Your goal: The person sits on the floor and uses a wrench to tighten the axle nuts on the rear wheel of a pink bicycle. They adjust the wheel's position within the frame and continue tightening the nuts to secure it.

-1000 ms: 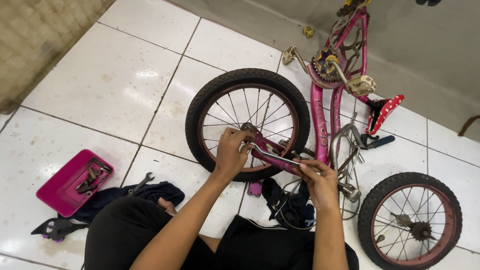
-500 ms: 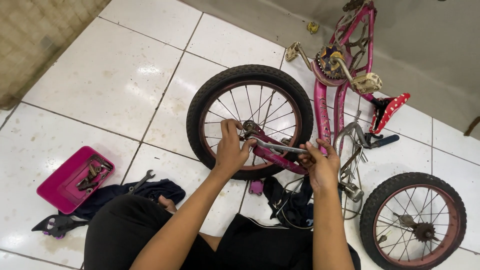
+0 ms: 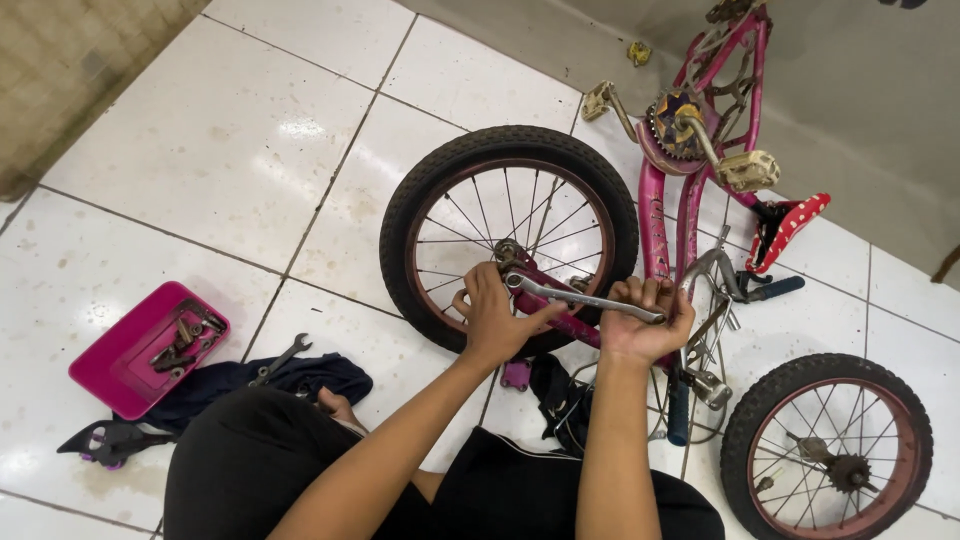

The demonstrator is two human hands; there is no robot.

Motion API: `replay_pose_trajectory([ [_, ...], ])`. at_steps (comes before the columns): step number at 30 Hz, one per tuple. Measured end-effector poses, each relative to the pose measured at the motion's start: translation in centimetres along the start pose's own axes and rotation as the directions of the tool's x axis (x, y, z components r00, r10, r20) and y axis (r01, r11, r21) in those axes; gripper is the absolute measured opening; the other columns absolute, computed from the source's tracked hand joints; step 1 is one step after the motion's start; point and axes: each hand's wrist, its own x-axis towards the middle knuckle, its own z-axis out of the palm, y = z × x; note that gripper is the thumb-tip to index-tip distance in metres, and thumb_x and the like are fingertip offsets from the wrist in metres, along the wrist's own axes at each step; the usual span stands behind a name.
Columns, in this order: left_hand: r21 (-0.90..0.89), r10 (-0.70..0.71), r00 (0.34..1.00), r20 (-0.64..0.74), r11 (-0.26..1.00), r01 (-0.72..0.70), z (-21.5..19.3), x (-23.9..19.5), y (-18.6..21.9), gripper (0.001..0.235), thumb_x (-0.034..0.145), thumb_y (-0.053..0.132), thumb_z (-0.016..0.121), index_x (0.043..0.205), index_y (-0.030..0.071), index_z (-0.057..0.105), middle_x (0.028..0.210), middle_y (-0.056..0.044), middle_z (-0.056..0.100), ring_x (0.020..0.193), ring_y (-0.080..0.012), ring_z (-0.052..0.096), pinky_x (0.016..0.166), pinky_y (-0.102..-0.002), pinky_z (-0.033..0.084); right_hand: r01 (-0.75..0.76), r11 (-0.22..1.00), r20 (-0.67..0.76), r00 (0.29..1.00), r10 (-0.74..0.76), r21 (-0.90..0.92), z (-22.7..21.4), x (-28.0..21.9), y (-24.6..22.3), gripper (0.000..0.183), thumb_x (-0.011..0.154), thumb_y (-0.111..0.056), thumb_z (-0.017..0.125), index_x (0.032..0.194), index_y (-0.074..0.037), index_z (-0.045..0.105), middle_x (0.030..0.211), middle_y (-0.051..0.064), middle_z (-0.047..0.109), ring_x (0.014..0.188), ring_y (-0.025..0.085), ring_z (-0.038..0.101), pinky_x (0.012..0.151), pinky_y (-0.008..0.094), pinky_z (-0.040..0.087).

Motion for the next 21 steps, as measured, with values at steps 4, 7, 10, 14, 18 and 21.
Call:
replay_pose_trajectory([
  [4,-0.016,-0.037,0.998,-0.05,0.999,0.036,1.2,0.4,-1.1,0.085,0.078,0.059,0.083,0.118,-0.003,0.041,0.115,-0.02,0.045,0.128,-0.0458,0.031,0.099,-0.073,0.02,-0.002,0.999,0.017,1.0,0.003,-0.035,-0.4,0.2,-0.1,0.032,0.086,-0.04,0.064,0.069,-0.016,0.051,0.051,-0.006,0.017,0.047,0.011,0.021,0.052,0.027,0.024],
  [7,0.072,0.016,0.994,-0.105,0.997,-0.009,2.8,1.4,-2.8,0.092,0.07,0.061,0.088,0.119,0.0,0.04,0.114,-0.019,0.044,0.127,-0.0455,0.032,0.099,-0.069,0.022,-0.038,0.992,0.094,0.994,0.05,-0.123,-0.8,1.3,-0.2,0.041,0.09,-0.046,0.057,0.065,-0.018,0.041,0.049,-0.007,0.013,0.044,0.01,0.016,0.049,0.026,0.02],
  [10,0.152,0.012,0.988,-0.156,0.988,0.012,3.8,1.3,-3.2,0.089,0.071,0.051,0.087,0.124,0.002,0.035,0.118,-0.014,0.039,0.128,-0.0407,0.029,0.103,-0.065,0.019,-0.078,0.979,0.145,0.984,0.106,-0.186,-1.3,1.5,-0.4,0.036,0.09,-0.036,0.056,0.062,-0.02,0.041,0.047,-0.007,0.011,0.042,0.009,0.014,0.048,0.026,0.022],
  [14,0.167,0.25,0.925,-0.286,0.964,-0.208,4.2,0.8,-1.6,0.095,0.068,0.027,0.091,0.136,0.002,0.029,0.135,-0.02,0.033,0.131,-0.0417,0.026,0.107,-0.06,0.023,-0.078,0.973,0.16,0.981,0.114,-0.217,-1.0,1.6,-0.6,0.034,0.09,-0.034,0.057,0.063,-0.02,0.042,0.046,-0.007,0.011,0.041,0.01,0.015,0.05,0.027,0.024],
  [18,0.39,0.369,0.892,0.259,0.805,-0.447,6.1,3.4,1.9,0.079,0.075,0.028,0.076,0.144,0.012,0.042,0.139,-0.011,0.044,0.136,-0.0377,0.038,0.104,-0.06,0.029,-0.095,0.955,0.15,0.979,0.141,-0.281,-0.7,1.7,-0.8,0.031,0.092,-0.03,0.06,0.067,-0.014,0.053,0.045,-0.006,0.02,0.041,0.011,0.025,0.053,0.028,0.03],
  [21,0.312,0.124,0.762,0.635,0.862,-0.401,9.2,7.5,4.9,0.029,0.075,0.034,0.068,0.081,0.005,0.073,0.075,-0.015,0.071,0.075,-0.0401,0.072,0.066,-0.054,0.054,-0.011,0.865,0.006,1.0,0.016,-0.502,-2.3,2.5,-1.3,0.039,0.101,-0.041,0.058,0.086,-0.005,0.063,0.061,0.001,0.042,0.062,0.017,0.058,0.062,0.027,0.048],
])
